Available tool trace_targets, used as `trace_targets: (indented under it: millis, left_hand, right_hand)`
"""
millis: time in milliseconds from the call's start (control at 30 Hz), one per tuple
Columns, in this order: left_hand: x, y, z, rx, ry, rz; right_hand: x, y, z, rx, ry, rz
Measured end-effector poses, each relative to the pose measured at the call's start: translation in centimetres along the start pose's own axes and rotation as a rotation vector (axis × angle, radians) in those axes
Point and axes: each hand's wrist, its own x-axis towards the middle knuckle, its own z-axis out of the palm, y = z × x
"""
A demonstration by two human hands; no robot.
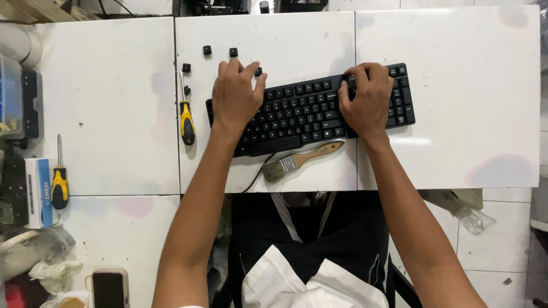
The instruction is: The person removes individual keycaps from a black computer keyboard using their fingers. They place the removed keycaps in a row on the white table surface next to the keyboard.
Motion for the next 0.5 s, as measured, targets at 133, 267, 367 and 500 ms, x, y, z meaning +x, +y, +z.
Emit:
trace_targets:
  millis: [133, 267, 367, 500]
  left_hand:
    - [-2.1, 1.4, 1.4, 0.211, 0.049, -0.036]
    - [-2.3, 1.3, 2.4, 0.269, 0.066, -0.039]
    - [-1.7, 0.9, 2.5, 0.258, 0.082, -0.038]
    - [-0.5, -0.1, 2.4, 0.197, 0.038, -0.061]
  right_hand:
    - [0.0, -0.1, -0.1, 0.003, -0.001, -0.001]
    - [0.0, 0.0, 0.1, -0.005, 0.007, -0.008]
    - [0.0, 0.1, 0.2, -0.009, 0.007, -0.003]
    - [-0.1, 0.1, 0.1, -0.009, -0.003, 0.004]
